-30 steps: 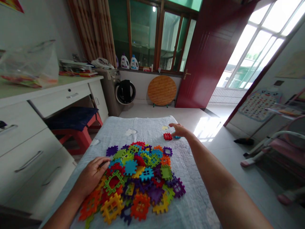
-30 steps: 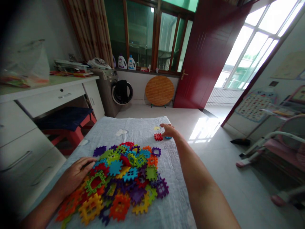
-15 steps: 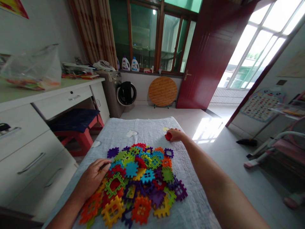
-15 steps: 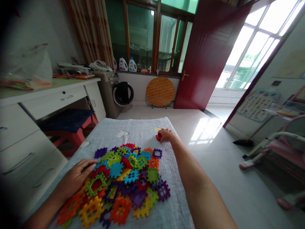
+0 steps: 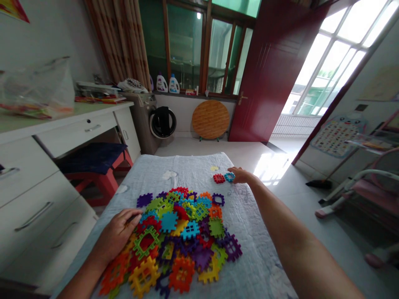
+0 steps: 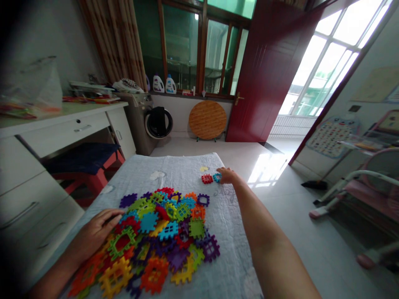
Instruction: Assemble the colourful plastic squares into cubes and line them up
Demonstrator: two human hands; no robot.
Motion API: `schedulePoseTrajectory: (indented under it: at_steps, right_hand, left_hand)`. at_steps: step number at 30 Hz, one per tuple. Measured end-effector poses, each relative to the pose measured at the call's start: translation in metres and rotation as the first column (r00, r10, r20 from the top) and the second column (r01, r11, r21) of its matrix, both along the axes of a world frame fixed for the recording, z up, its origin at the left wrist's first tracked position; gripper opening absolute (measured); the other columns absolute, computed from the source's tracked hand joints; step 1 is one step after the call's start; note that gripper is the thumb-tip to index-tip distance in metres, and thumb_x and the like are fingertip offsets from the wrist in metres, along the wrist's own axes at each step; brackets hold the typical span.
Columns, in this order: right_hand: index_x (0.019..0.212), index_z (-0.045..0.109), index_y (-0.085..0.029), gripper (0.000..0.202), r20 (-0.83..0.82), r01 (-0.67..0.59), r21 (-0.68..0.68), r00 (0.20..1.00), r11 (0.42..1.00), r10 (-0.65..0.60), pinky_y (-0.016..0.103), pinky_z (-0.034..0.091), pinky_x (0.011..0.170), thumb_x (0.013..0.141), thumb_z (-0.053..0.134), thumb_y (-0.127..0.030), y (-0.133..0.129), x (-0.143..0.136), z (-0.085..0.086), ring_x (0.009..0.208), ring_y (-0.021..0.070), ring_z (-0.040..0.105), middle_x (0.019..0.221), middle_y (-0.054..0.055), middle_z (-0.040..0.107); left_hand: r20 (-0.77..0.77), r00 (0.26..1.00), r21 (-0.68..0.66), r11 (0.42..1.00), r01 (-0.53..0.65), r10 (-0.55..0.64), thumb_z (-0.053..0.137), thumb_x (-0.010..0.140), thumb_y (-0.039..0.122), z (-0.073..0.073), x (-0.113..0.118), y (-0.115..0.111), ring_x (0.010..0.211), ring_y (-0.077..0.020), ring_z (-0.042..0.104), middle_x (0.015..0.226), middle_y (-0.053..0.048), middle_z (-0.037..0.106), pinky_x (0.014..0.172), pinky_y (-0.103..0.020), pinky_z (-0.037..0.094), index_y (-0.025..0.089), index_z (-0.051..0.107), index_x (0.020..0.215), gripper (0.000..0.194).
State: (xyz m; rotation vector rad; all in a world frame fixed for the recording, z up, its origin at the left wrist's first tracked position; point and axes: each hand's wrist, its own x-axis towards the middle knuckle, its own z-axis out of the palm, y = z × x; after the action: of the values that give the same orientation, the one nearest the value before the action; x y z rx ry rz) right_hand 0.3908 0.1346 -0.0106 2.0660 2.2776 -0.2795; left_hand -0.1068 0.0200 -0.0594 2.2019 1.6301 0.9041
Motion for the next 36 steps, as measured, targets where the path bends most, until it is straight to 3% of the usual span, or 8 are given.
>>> schedulePoseTrajectory:
  at_steps: [6,16,23,29,36]
  right_hand:
    - [0.12,0.059,-0.028,0.061,0.011,0.0,0.015,1.0,1.0,0.0,0.04,0.04,0.085,0.06,0.07,-0.022,0.004,-0.005,-0.008,0.111,0.0319,0.048,0.127,0.008,0.053]
    - [0.122,0.057,-0.029,0.061,0.053,0.019,-0.012,0.998,1.0,-0.019,0.042,0.041,0.084,0.062,0.07,-0.023,0.007,-0.008,-0.006,0.112,0.034,0.048,0.128,0.008,0.052]
    - [0.137,0.043,-0.029,0.081,0.052,0.021,-0.003,0.998,1.0,-0.021,0.045,0.037,0.092,0.061,0.07,-0.021,0.006,-0.014,0.009,0.118,0.035,0.043,0.14,0.009,0.043]
    - [0.138,0.042,-0.028,0.085,0.055,-0.115,-0.029,0.992,0.993,0.116,0.045,0.035,0.095,0.06,0.073,-0.039,0.007,-0.047,0.01,0.121,0.0347,0.039,0.14,0.008,0.043]
    - [0.111,0.062,-0.026,0.053,0.094,-0.137,-0.029,0.986,0.99,0.139,0.041,0.036,0.084,0.06,0.073,-0.035,0.006,-0.065,0.006,0.108,0.0327,0.045,0.119,0.007,0.056]
  left_hand:
    - [-0.007,1.0,0.008,1.0,-0.003,0.003,0.043,0.084,0.056,0.001,0.0,0.0,0.097,-0.0221,0.064,0.102,-0.005,0.07,0.09,-0.032,0.05,0.023,0.068,0.092,0.042]
    - [-0.027,1.0,-0.022,1.0,-0.012,0.011,0.042,0.085,0.055,0.002,0.0,-0.002,0.099,-0.0218,0.063,0.104,-0.005,0.069,0.091,-0.032,0.049,0.023,0.067,0.094,0.042]
    - [-0.032,0.999,-0.008,1.0,-0.008,0.008,0.043,0.085,0.054,0.001,0.0,-0.001,0.098,-0.0215,0.064,0.103,-0.004,0.07,0.091,-0.031,0.05,0.023,0.068,0.094,0.041]
    - [-0.029,1.0,-0.011,1.0,-0.011,0.011,0.042,0.085,0.055,0.0,-0.001,-0.001,0.1,-0.022,0.063,0.104,-0.005,0.069,0.092,-0.033,0.049,0.023,0.068,0.095,0.042]
    - [-0.033,0.999,-0.017,1.0,-0.021,0.021,0.043,0.085,0.054,-0.001,0.0,-0.001,0.098,-0.0212,0.063,0.102,-0.003,0.069,0.091,-0.033,0.05,0.024,0.068,0.094,0.04]
